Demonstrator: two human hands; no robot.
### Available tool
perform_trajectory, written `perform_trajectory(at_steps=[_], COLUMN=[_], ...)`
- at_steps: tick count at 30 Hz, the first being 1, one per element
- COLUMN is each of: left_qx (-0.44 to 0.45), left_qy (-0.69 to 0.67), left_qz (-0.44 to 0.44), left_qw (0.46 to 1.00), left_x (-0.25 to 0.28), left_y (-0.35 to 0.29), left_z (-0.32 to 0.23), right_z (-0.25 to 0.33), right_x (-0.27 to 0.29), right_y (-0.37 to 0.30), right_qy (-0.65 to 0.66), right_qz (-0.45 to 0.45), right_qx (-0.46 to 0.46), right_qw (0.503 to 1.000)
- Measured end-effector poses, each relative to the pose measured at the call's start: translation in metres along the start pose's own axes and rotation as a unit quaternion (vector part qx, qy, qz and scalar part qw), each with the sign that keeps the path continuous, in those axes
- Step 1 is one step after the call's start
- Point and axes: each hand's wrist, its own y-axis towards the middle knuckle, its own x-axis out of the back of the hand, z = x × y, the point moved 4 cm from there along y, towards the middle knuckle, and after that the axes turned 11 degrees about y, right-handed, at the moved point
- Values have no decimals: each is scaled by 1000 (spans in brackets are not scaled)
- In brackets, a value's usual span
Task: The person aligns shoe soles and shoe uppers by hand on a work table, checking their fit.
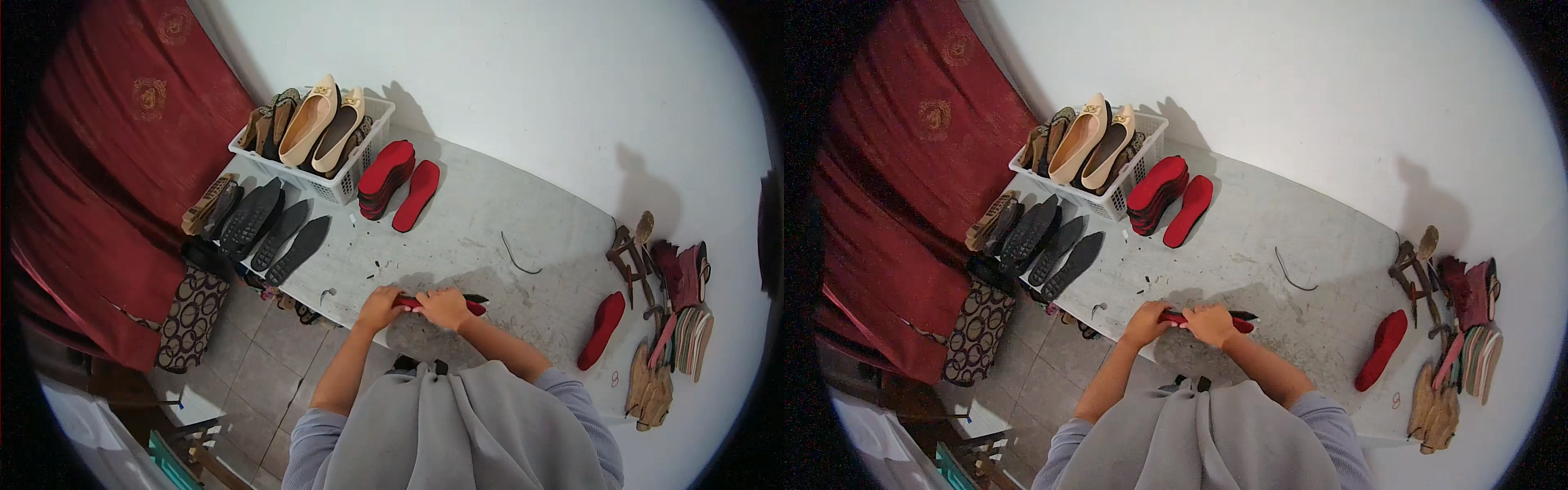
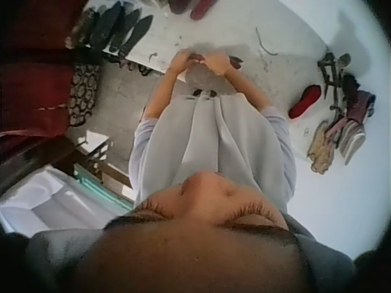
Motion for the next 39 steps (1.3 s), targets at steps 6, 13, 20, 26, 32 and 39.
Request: perform_trajectory(at_steps=[6, 13, 20, 26, 32, 39], left_qx=[13, 25, -59, -82, -68, -59], left_qy=[31, 115, 142, 171, 158, 150], left_qz=[71, 101, 137, 124, 117, 117], left_qw=[997, 988, 979, 974, 978, 980], left_x=[1, 14, -5, -7, -9, -9], left_y=[0, 0, 14, 12, 11, 11], left_z=[10, -7, -22, -23, -20, -24], right_z=[2, 3, 0, -12, -22, -44], right_x=[-6, -5, -6, -5, 9, 10], right_y=[-2, -7, -3, -14, -23, -44], right_qy=[-12, -11, 3, 56, 87, 111], right_qz=[-27, -44, -21, -20, 34, 26], right_qx=[-18, 11, 9, -53, -141, -177], right_qw=[999, 999, 1000, 997, 986, 978])
